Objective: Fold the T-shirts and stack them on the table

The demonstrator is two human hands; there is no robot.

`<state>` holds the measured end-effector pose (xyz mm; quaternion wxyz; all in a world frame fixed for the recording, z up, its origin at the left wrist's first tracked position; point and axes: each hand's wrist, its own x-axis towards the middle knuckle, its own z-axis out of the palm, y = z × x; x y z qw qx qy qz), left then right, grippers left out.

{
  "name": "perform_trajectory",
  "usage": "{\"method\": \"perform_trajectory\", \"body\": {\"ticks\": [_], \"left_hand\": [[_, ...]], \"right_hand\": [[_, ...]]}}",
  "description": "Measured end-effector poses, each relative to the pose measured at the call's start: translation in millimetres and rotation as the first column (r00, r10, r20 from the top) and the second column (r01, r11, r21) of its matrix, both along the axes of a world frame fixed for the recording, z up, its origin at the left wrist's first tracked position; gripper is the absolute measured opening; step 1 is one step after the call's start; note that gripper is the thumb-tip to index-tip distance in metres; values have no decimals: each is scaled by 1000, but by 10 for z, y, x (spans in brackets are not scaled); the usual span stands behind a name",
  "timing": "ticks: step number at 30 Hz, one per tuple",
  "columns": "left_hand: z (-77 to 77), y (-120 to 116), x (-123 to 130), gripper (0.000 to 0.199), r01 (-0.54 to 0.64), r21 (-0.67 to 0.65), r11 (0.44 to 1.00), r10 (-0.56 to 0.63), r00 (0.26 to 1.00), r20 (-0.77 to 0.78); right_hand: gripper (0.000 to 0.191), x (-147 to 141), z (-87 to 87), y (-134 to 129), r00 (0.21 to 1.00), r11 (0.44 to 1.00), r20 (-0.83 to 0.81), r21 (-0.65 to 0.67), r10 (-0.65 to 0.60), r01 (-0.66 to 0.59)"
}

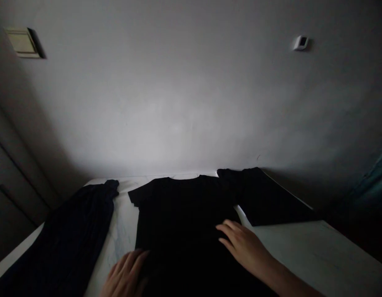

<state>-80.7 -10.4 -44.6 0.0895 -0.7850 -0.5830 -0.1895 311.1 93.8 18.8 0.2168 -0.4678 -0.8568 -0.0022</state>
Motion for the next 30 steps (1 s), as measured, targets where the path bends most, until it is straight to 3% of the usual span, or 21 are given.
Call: {"method": "perform_trajectory", "body": {"ticks": [2, 4, 6, 8, 11, 15, 19, 22, 27, 30], "left_hand": [[163, 433, 223, 54, 37, 47, 998, -36, 999, -22], [218, 882, 433, 54, 64, 79, 995, -60, 997, -52], [175, 1271, 569, 54, 40, 60, 997, -36, 997, -66], [74, 1535, 617, 53, -56, 20, 998, 57, 997, -50], [-72, 1668, 599, 54, -173, -37, 984, 173, 985, -12], [-106, 1600, 582, 57, -138, -116, 984, 141, 990, 16], [-94, 1575, 598, 55, -105, -144, 984, 113, 993, 45], [-117, 1590, 591, 52, -85, -144, 986, 93, 995, 47], [-57, 1625, 591, 52, -119, -167, 979, 123, 992, 15], [-36, 1529, 599, 53, -177, -134, 975, 174, 984, -36]], "right_hand": [[38, -634, 306, 408, 993, 984, 31, -141, 114, -108], [37, -1275, 472, 814, 987, 967, 25, -203, 161, -153], [35, -1861, 507, 1191, 982, 953, 13, -245, 189, -180], [37, -2369, 458, 1513, 980, 946, -6, -263, 197, -192], [38, -2985, 339, 1847, 970, 926, -18, -294, 242, -236], [46, -3573, 218, 2028, 942, 885, 24, -350, 336, -307], [51, -3919, 148, 2078, 919, 847, 63, -417, 390, -331], [44, -4001, 126, 2104, 905, 828, 68, -438, 419, -350], [37, -3855, 181, 2126, 907, 835, -12, -388, 420, -391], [35, -3690, 258, 2166, 909, 844, -115, -341, 400, -414]]}}
